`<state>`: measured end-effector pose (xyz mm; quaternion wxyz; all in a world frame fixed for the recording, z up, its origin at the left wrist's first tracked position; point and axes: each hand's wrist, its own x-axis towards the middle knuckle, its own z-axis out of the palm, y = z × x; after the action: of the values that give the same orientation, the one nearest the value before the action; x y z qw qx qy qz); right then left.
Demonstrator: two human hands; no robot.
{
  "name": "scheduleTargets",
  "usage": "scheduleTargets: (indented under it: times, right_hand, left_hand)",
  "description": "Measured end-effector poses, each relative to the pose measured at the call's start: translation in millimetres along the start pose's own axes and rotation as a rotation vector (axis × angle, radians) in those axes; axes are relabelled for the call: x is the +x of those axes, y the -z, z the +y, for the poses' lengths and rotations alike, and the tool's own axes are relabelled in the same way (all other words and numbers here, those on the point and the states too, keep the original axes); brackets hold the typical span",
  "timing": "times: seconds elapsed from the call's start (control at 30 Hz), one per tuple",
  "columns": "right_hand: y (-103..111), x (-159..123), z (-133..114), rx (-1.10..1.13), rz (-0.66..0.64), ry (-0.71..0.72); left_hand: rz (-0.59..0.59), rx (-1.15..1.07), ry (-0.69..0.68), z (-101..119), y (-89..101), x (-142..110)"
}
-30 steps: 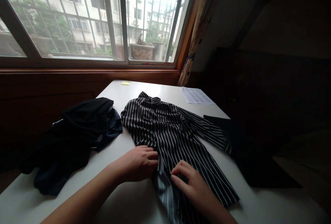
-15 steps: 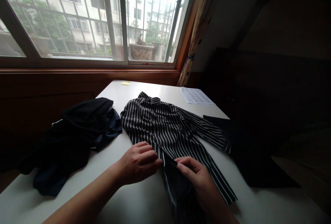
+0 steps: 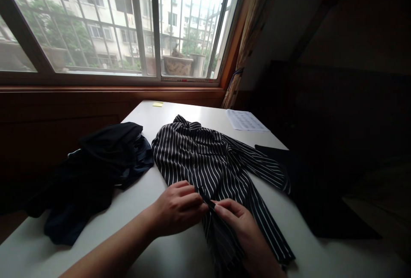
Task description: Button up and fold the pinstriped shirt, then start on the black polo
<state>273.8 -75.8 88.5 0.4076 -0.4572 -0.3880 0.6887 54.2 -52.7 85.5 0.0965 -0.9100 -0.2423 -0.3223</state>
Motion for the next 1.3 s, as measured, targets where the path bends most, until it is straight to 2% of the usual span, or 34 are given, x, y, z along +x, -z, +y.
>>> scheduleTargets:
  times: [0.3, 0.67, 0.9, 1.13, 1.3]
  right_hand:
    - [-2, 0, 10, 0.052, 0.039, 0.011]
    - [-2, -2, 17, 0.078, 0.035, 0.029]
    - [0, -2, 21, -0.049, 0.07, 0.103]
    - [-2, -4, 18, -0.196, 0.051, 0.198]
    - [2, -3, 23, -0.215, 0.02, 0.196]
  left_hand:
    - [0.041, -0.041, -0.024, 0, -3.6, -1]
    - [0.119, -0.228, 0.031, 4, -4.4, 4]
    - [0.123, -0.22, 0.045, 5, -8.2, 2]
    - [0.149, -0.205, 0.018, 6, -8.5, 3]
    - [0.084, -0.103, -0.026, 5, -10.8, 1]
